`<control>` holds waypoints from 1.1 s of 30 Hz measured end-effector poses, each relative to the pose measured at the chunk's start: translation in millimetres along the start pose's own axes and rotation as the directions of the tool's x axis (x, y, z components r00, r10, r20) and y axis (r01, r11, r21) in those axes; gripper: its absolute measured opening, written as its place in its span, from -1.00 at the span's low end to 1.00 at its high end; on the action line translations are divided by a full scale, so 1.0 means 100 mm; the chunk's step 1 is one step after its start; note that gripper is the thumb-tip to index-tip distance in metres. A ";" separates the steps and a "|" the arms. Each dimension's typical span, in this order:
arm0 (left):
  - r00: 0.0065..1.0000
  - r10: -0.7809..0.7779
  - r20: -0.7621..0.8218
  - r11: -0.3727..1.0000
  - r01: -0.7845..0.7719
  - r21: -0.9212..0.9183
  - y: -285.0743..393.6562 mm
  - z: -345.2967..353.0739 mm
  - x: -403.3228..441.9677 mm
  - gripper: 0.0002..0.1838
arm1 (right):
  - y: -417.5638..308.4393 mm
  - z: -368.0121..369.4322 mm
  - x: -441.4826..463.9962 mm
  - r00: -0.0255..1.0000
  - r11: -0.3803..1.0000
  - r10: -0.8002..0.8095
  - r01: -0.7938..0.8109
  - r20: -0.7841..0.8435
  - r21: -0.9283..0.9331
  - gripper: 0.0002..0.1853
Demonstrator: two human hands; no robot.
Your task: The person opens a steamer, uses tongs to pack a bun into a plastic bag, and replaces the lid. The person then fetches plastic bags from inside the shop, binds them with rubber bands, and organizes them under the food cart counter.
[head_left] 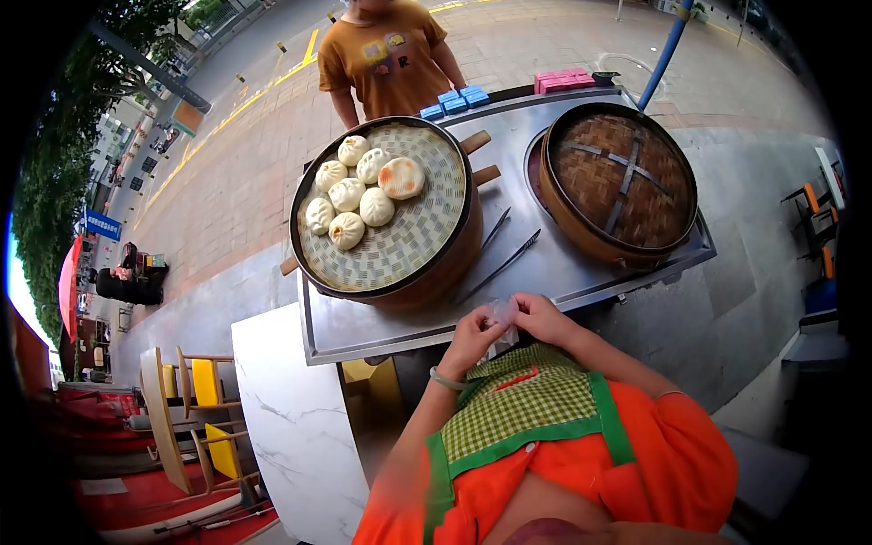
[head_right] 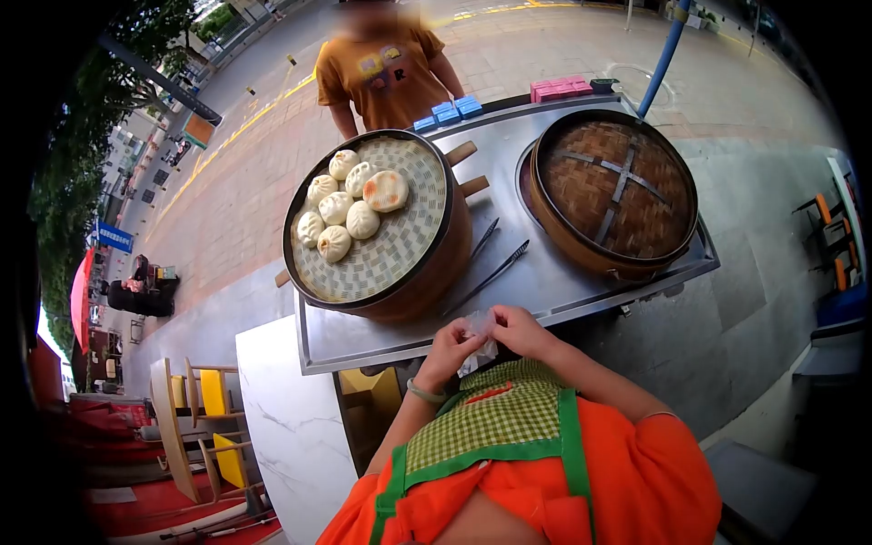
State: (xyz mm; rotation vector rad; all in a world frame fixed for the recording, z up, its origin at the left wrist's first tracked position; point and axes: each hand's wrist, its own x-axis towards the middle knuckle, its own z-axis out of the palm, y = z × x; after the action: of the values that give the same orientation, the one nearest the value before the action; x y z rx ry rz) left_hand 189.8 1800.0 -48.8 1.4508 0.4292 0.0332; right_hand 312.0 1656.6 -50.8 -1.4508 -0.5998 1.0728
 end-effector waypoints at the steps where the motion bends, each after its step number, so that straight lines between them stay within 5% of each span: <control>1: 1.000 -0.004 -0.004 0.994 0.003 -0.111 0.09 0.01 -0.01 -0.85 | -0.10 -0.04 -0.05 0.993 0.977 -0.063 0.041 -0.098 -0.210 -0.82; 3: 0.975 0.049 -0.218 0.998 -0.053 -0.016 0.02 -0.04 0.05 -0.82 | -0.30 -0.07 -0.16 0.933 0.788 -0.274 0.080 -0.231 -0.611 -0.86; 6: 0.864 0.087 -0.495 0.991 -0.125 -0.044 0.01 -0.12 0.13 -0.84 | -0.23 -0.21 -0.19 0.902 0.751 -0.309 0.039 -0.300 -0.659 -0.86; 8: 0.862 -0.142 -0.486 0.850 -0.145 -0.506 0.30 -0.02 0.15 -0.89 | -0.23 -0.25 -0.23 0.918 0.755 -0.250 -0.015 -0.309 -0.656 -0.85; 12: 0.895 -0.165 -0.414 0.760 -0.152 -0.632 0.32 0.11 0.25 -0.90 | -0.20 -0.26 -0.21 0.914 0.695 -0.311 0.032 -0.261 -0.718 -0.80; 14: 0.936 -0.068 -0.344 0.902 -0.089 -0.421 0.26 0.14 0.32 -0.86 | -0.28 -0.23 -0.20 0.892 0.675 -0.377 0.082 -0.248 -0.733 -0.72; 16: 0.928 0.002 -0.374 0.951 -0.117 -0.285 0.25 0.31 0.41 -0.85 | -0.58 -0.11 -0.22 0.760 0.580 -0.617 0.263 -0.204 -0.771 -0.60; 19: 0.951 0.154 -0.270 0.981 -0.181 -0.077 0.27 0.43 0.46 -0.83 | -0.58 -0.21 -0.22 0.871 0.661 -0.466 0.225 -0.156 -0.716 -0.56; 22: 0.998 -0.008 -0.057 0.988 -0.001 -0.157 0.39 0.39 0.43 -0.84 | -0.31 -0.65 -0.15 0.901 0.707 -0.366 0.107 -0.232 -0.699 -0.52; 23: 0.972 0.138 -0.192 0.990 -0.144 -0.014 0.16 0.33 0.52 -0.83 | -0.26 -0.79 -0.17 0.905 0.706 -0.363 0.111 -0.223 -0.699 -0.52; 24: 0.942 0.230 -0.244 0.912 -0.121 0.392 0.14 0.22 0.54 -0.66 | -0.21 -0.92 -0.19 0.885 0.779 -0.351 0.095 -0.305 -0.620 -0.50; 26: 0.850 0.496 -0.177 0.356 -0.013 0.934 -0.09 0.10 0.60 -0.42 | -0.16 -1.07 -0.20 0.866 0.845 -0.327 0.087 -0.379 -0.528 -0.49; 30: 0.906 0.388 -0.171 0.215 0.091 0.972 -0.35 0.07 0.74 -0.24 | -0.15 -1.25 -0.20 0.865 0.878 -0.291 0.073 -0.408 -0.472 -0.48; 33: 0.920 0.312 -0.239 0.258 0.160 0.953 -0.40 0.09 0.78 -0.29 | -0.22 -1.34 -0.24 0.854 0.731 -0.364 0.014 -0.373 -0.683 -0.48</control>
State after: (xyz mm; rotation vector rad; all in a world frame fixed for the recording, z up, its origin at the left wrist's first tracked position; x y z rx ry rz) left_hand 255.3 1807.5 -107.4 2.7862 0.7815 0.1672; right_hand 422.2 1575.3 -36.3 -2.1311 -0.7842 0.2646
